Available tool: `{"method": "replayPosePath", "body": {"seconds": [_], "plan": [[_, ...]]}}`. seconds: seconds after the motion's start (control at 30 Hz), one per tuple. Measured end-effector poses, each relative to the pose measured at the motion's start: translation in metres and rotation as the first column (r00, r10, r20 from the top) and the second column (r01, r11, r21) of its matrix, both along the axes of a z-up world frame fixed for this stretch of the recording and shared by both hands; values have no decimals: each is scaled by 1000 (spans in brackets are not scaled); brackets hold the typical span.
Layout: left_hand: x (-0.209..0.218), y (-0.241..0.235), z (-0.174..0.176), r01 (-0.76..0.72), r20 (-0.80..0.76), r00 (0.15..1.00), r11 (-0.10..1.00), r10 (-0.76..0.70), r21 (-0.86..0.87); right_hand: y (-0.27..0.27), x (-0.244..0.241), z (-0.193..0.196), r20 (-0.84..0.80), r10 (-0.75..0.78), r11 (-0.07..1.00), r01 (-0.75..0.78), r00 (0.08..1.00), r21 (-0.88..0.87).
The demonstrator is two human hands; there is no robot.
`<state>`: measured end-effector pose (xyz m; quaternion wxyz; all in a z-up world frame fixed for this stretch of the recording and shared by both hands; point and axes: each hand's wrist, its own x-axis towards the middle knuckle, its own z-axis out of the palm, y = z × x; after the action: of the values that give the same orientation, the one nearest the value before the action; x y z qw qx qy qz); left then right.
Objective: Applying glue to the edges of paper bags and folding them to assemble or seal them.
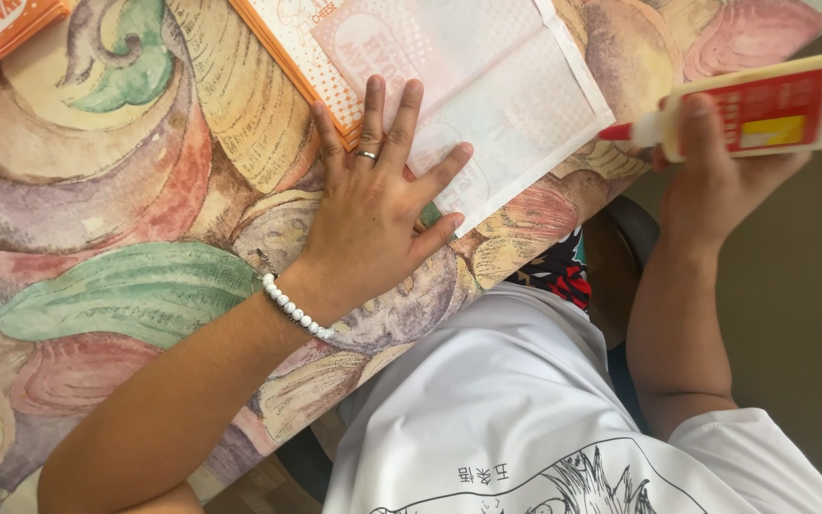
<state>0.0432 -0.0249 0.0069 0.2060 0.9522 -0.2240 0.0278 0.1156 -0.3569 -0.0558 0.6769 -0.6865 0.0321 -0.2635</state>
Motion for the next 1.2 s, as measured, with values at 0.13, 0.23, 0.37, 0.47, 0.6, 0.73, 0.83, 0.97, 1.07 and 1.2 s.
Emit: {"method": "replayPosePath", "body": {"seconds": [0.13, 0.23, 0.37, 0.47, 0.6, 0.73, 0.83, 0.97, 1.07, 1.2], "plan": [[0, 1, 0, 8, -11, 1000, 1000, -9, -12, 14, 8, 17, 100, 78, 976, -55, 992, -210], [-1, 0, -1, 17, -13, 1000, 1000, -17, -21, 3, 14, 19, 36, 59, 992, -54, 998, -113], [0, 1, -1, 34, -15, 999, 998, -35, -50, 13, 10, 24, 10, 160, 984, -159, 987, -78], [-1, 1, -1, 48, 10, 999, 999, -47, -23, 7, 15, 32, -16, 206, 940, -202, 979, -276], [-2, 3, -10, 96, 87, 992, 995, -94, -15, -10, 34, 51, -354, 108, 994, -99, 929, 45], [-2, 4, -6, 287, 120, 952, 958, -283, -17, -27, 54, 49, -376, 279, 936, -338, 884, -100], [-4, 7, -1, 366, 190, 918, 927, -347, -75, -21, 61, 50, -263, 275, 884, -350, 925, -309], [-9, 7, 1, 383, 249, 904, 917, -347, -113, -17, 56, 55, 144, -129, 399, 184, 981, -898], [-10, 5, -4, 404, 260, 894, 907, -365, -118, 12, 39, 56, 240, 132, 350, 181, 962, -919], [-10, 4, -5, 401, 269, 889, 913, -370, -72, 75, 8, 64, -133, 358, 404, -282, 924, -870]]}}
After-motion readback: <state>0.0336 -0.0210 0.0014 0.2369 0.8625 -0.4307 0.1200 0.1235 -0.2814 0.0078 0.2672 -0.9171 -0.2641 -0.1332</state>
